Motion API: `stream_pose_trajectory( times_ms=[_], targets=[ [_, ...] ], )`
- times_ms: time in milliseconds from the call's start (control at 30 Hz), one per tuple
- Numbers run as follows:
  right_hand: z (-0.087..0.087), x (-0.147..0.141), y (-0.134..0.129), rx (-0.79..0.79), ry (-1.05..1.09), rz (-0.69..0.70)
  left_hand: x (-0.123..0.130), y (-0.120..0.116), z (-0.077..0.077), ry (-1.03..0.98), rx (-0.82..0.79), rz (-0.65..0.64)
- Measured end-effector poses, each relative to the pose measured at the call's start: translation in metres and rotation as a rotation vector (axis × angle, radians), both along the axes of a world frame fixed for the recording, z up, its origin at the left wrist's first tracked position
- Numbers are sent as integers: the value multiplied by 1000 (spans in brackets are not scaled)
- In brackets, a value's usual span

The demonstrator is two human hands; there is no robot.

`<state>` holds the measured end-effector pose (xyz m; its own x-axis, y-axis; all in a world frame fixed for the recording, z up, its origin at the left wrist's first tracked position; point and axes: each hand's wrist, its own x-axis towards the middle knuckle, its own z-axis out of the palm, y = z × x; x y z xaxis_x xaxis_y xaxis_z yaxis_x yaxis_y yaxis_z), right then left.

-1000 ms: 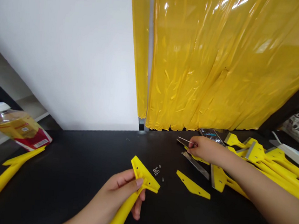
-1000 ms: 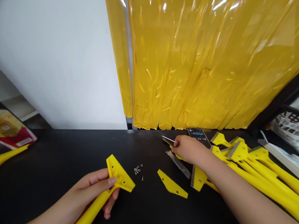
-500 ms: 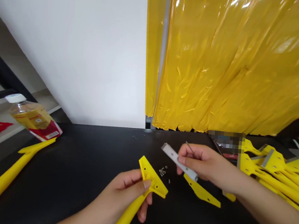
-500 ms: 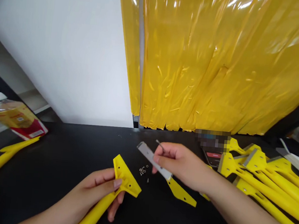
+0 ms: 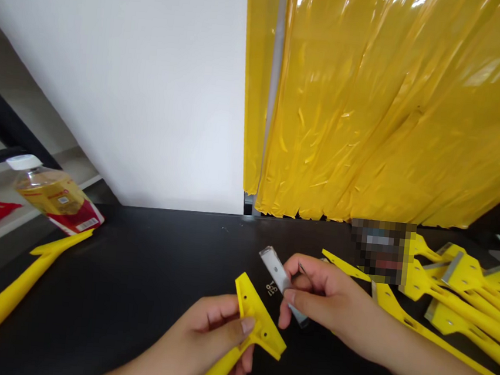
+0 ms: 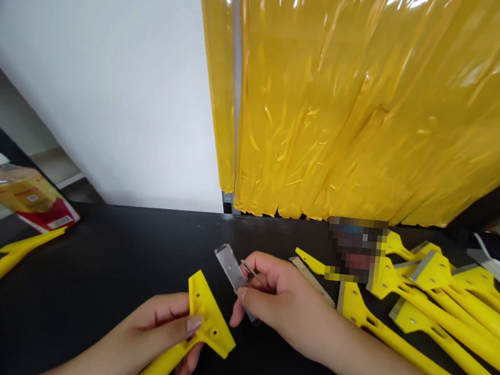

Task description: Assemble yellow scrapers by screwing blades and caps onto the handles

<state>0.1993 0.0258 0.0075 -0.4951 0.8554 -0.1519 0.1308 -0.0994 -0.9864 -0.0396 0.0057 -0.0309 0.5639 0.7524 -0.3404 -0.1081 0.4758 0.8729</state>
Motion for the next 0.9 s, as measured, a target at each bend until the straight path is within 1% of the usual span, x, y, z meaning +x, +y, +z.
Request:
stream_pose_trajectory(
  times_ms=[167, 267, 333, 400, 533, 600, 767, 900],
  targets=[
    [-1, -3, -3, 175, -131, -60, 0, 0, -6, -19, -5, 50],
    [1, -6, -7, 295, -191, -86, 0, 0, -6, -34, -1, 73],
    [1, -9, -9, 339, -226, -105, 1, 1, -4, -32, 4, 85],
    [-1, -11, -11, 318, -215, -100, 1, 2, -3, -30, 11, 95],
    [-11, -13, -11, 159, -187, -27, 1, 2, -3, -28, 23, 93],
    [-15, -13, -12, 109, -197, 1, 1, 1, -4, -24, 29, 93],
    [-21, -15, -16, 71, -151, -9, 2, -1, -1, 5, 64, 69],
    [-21, -18, -18, 113, -157, -17, 1, -3, -3, 12, 109, 14]
  ],
)
